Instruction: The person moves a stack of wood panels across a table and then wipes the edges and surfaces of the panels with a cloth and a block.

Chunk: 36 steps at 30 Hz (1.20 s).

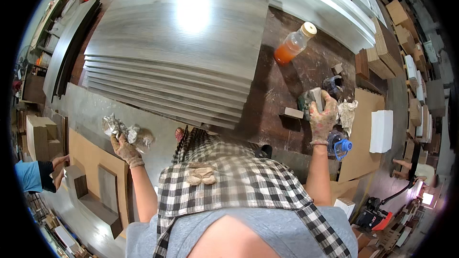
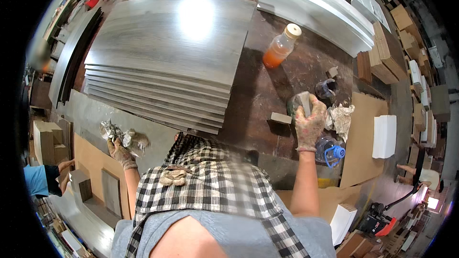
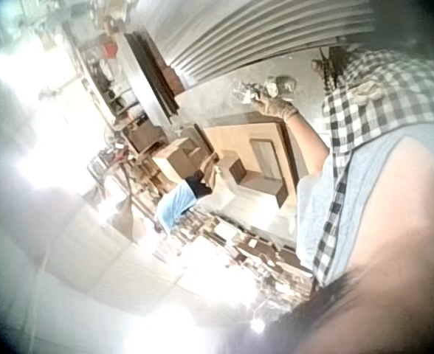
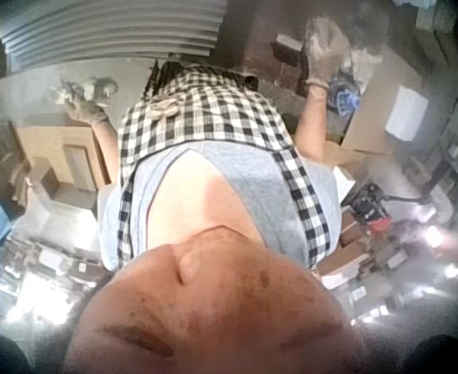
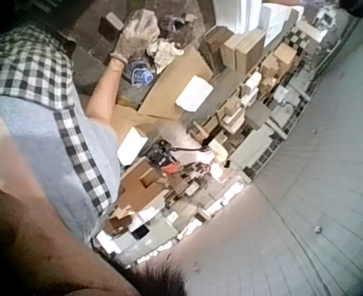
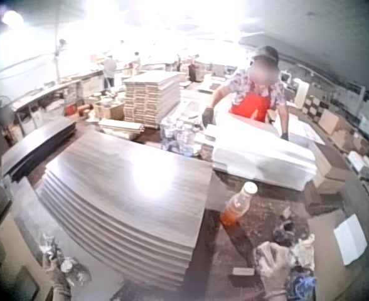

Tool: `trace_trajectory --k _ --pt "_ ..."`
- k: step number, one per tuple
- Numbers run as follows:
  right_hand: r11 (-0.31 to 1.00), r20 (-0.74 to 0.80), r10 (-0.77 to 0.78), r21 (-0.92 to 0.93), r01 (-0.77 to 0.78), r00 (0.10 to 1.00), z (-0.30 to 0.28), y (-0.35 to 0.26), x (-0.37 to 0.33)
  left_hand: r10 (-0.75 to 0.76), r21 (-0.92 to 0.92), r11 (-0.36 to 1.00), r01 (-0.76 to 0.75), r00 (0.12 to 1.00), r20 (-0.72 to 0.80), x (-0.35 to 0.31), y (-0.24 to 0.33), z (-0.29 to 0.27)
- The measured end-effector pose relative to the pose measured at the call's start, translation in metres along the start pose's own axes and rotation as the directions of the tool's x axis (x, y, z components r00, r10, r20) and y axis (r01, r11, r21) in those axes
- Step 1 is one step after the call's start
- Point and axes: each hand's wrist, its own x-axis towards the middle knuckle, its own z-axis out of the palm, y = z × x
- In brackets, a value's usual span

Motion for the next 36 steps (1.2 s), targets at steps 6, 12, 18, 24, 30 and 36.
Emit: trace_trajectory --k 6,12,18,24,30,36 --pt "0.974 -0.036 -0.003 -0.228 -0.005 0.999 -0.002 -0.006 -0.018 0.421 0.238 0.875 -0.421 0.905 0.053 0.022 0.035 0.019" --pt "0.931 -0.024 -0.120 0.344 0.121 0.992 0.007 -0.116 0.012 0.032 -0.250 0.946 0.206 0.708 0.705 -0.063 0.087 0.119" --pt "0.830 0.069 -0.281 0.518 0.207 0.957 0.024 -0.199 0.045 0.305 0.072 0.285 -0.956 0.162 0.939 -0.060 0.107 0.161" --pt "0.839 0.124 -0.322 0.497 0.222 0.939 0.071 -0.242 0.073 0.501 0.370 0.298 -0.880 0.474 0.724 0.097 0.079 0.110" --pt "0.869 0.268 -0.356 0.448 0.211 0.895 0.139 -0.311 0.114 0.212 0.019 0.977 -0.211 0.977 -0.032 0.303 0.054 0.051" --pt "0.944 0.204 -0.321 0.145 0.296 0.925 0.219 -0.333 0.181 0.152 -0.361 0.921 -0.149 0.988 -0.021 0.372 0.107 0.029"
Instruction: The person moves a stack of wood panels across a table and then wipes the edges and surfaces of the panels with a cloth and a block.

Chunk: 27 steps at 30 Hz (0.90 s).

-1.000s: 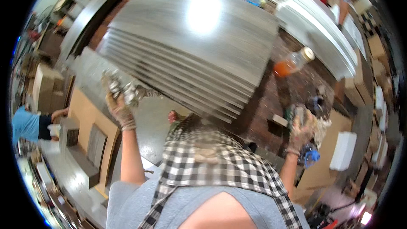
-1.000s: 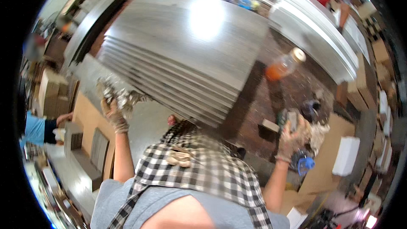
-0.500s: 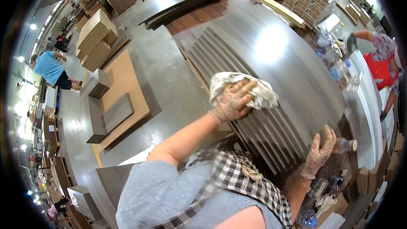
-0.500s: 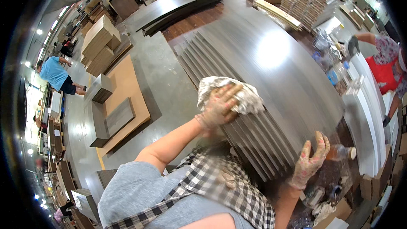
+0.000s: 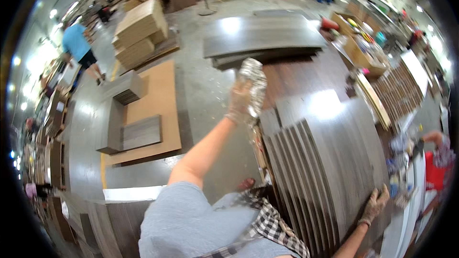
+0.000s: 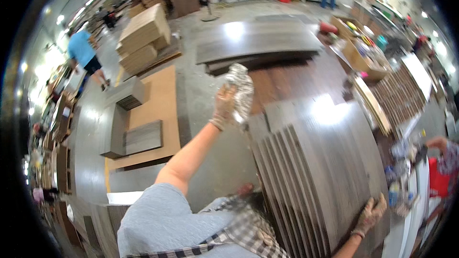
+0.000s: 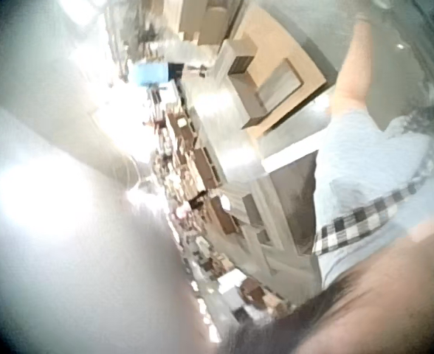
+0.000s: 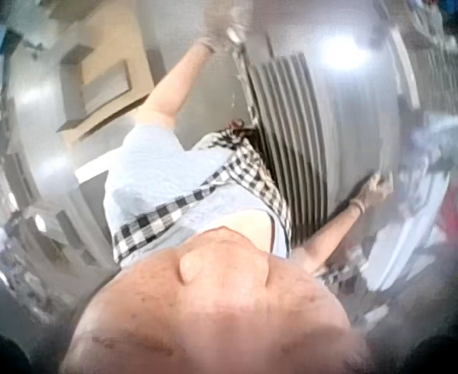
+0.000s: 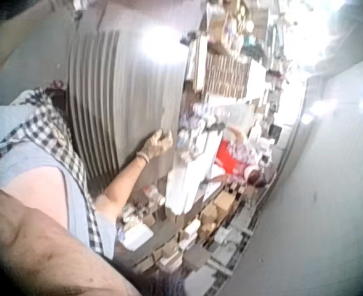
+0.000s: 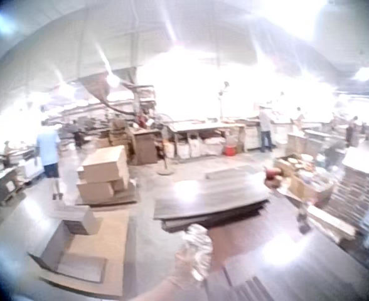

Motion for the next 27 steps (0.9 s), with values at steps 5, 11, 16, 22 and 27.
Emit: trace_trajectory --k 5,11,16,22,27 --pt "0.978 0.128 -0.003 -0.208 0.030 0.992 0.036 0.024 0.062 0.000 -0.219 0.973 0.069 0.953 0.302 0.009 0.042 0.065" --pt "0.992 0.407 0.082 -0.119 -0.036 0.910 0.053 0.046 0.120 0.043 0.022 0.997 -0.069 0.816 0.576 -0.011 0.042 0.130" --pt "0.957 0.653 -0.007 0.224 -0.185 0.758 0.056 0.072 0.140 0.036 -0.015 0.999 -0.037 0.669 0.742 -0.043 0.022 0.211" --pt "0.977 0.647 0.053 0.124 -0.174 0.760 0.046 0.069 0.102 0.321 -0.160 0.894 -0.418 0.349 0.881 -0.110 0.011 0.332" --pt "0.963 0.717 0.068 0.135 -0.233 0.694 0.047 0.094 0.104 0.071 0.019 0.629 -0.777 0.082 0.994 -0.152 -0.085 0.432"
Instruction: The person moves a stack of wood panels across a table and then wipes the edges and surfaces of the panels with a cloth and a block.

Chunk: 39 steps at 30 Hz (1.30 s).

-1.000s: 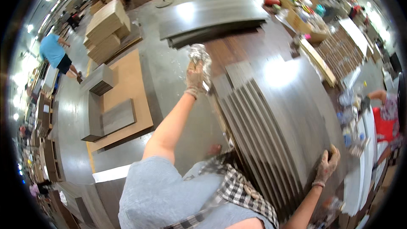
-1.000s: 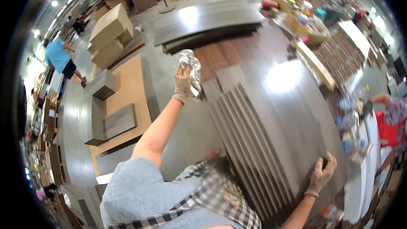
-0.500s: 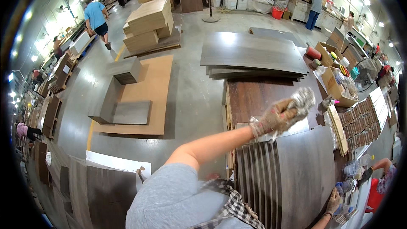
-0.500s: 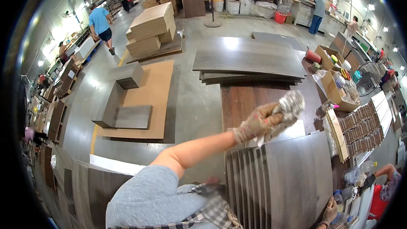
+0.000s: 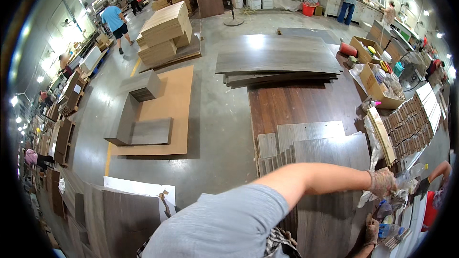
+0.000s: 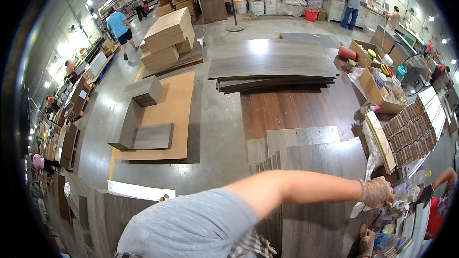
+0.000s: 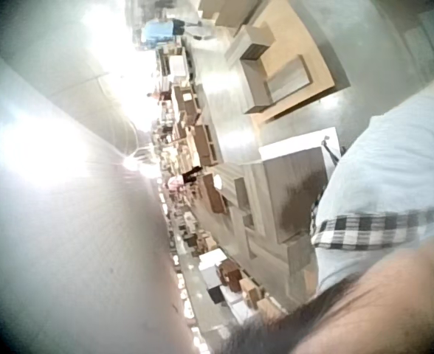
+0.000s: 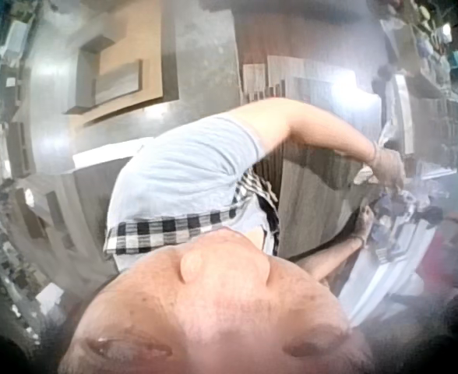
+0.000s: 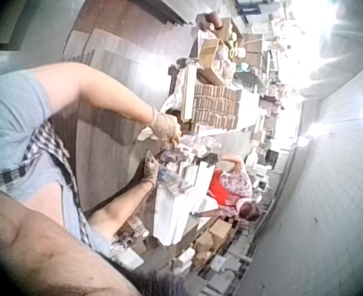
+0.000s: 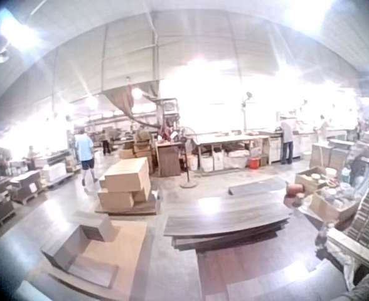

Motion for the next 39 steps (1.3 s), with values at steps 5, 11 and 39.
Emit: trace_trajectory --k 5,11,39 --pt "0.977 -0.020 -0.086 0.194 0.088 0.996 0.030 0.026 0.011 -0.421 0.395 0.878 0.269 0.828 0.372 -0.004 -0.014 0.041" --pt "0.978 0.088 0.154 0.128 -0.165 0.984 0.023 -0.052 -0.046 -0.413 0.449 0.878 0.164 0.734 0.539 -0.011 -0.016 0.048" --pt "0.475 -0.606 -0.096 0.669 0.571 0.789 0.086 -0.123 -0.083 -0.092 -0.677 0.734 0.057 0.996 -0.017 -0.105 0.099 -0.027"
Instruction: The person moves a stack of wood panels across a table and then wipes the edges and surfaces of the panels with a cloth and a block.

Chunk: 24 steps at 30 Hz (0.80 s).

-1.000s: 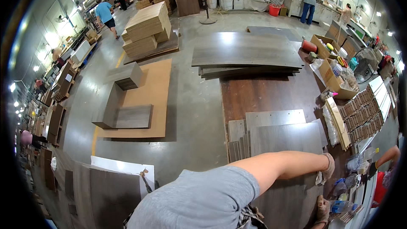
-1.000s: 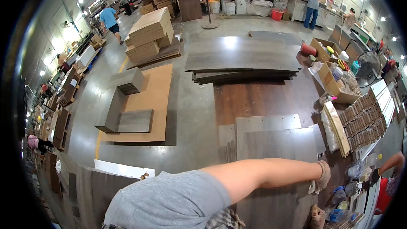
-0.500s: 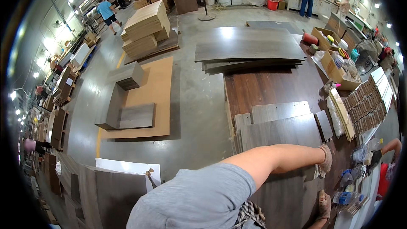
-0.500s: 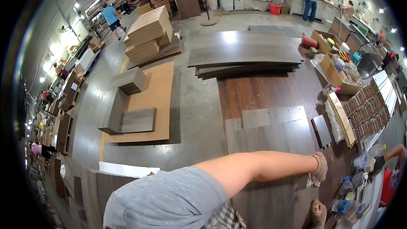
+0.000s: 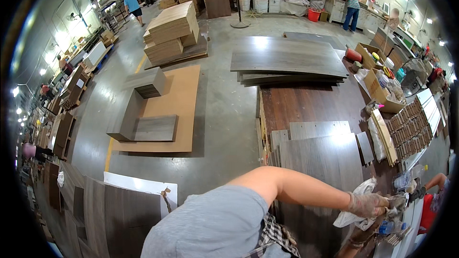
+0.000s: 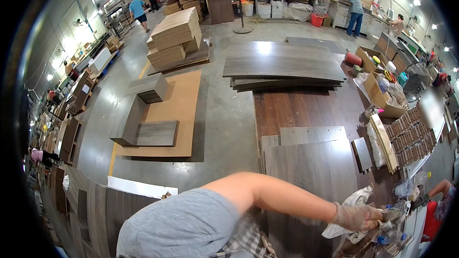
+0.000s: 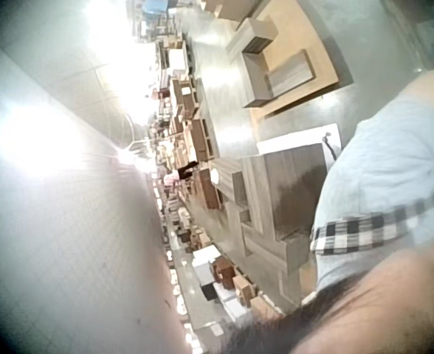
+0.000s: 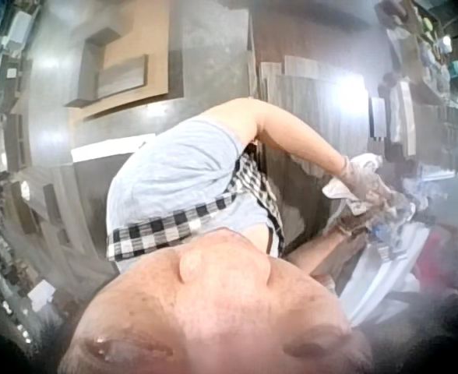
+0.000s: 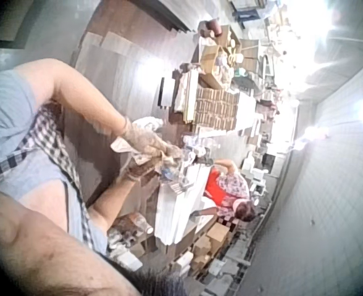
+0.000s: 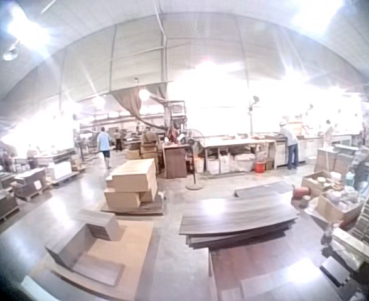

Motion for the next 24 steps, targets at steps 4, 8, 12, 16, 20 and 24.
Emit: trace_trajectory --k 4,8,12,16,20,24 --pt "0.972 0.225 0.213 0.047 -0.229 0.951 0.019 0.006 -0.011 -0.120 0.102 0.988 0.119 0.993 0.009 -0.054 0.034 -0.059" --pt "0.981 0.382 0.141 0.067 -0.180 0.913 0.008 0.025 -0.007 0.247 0.079 0.968 -0.236 0.953 -0.176 -0.066 0.113 -0.113" --pt "0.992 0.270 0.113 -0.091 -0.092 0.956 0.011 0.022 -0.013 0.371 -0.012 0.902 -0.431 0.791 -0.487 -0.101 0.201 -0.151" --pt "0.990 0.332 0.091 -0.132 -0.049 0.939 0.016 0.011 -0.007 0.382 0.012 0.873 -0.487 0.669 -0.637 -0.135 0.211 -0.163" --pt "0.996 0.317 0.093 -0.017 -0.092 0.944 0.041 0.004 -0.013 0.428 0.131 0.872 -0.472 0.605 -0.672 -0.162 0.233 -0.171" --pt "0.990 0.327 0.013 -0.136 0.034 0.945 0.042 -0.001 -0.024 0.529 0.299 0.830 -0.470 0.497 -0.688 -0.195 0.263 -0.197"
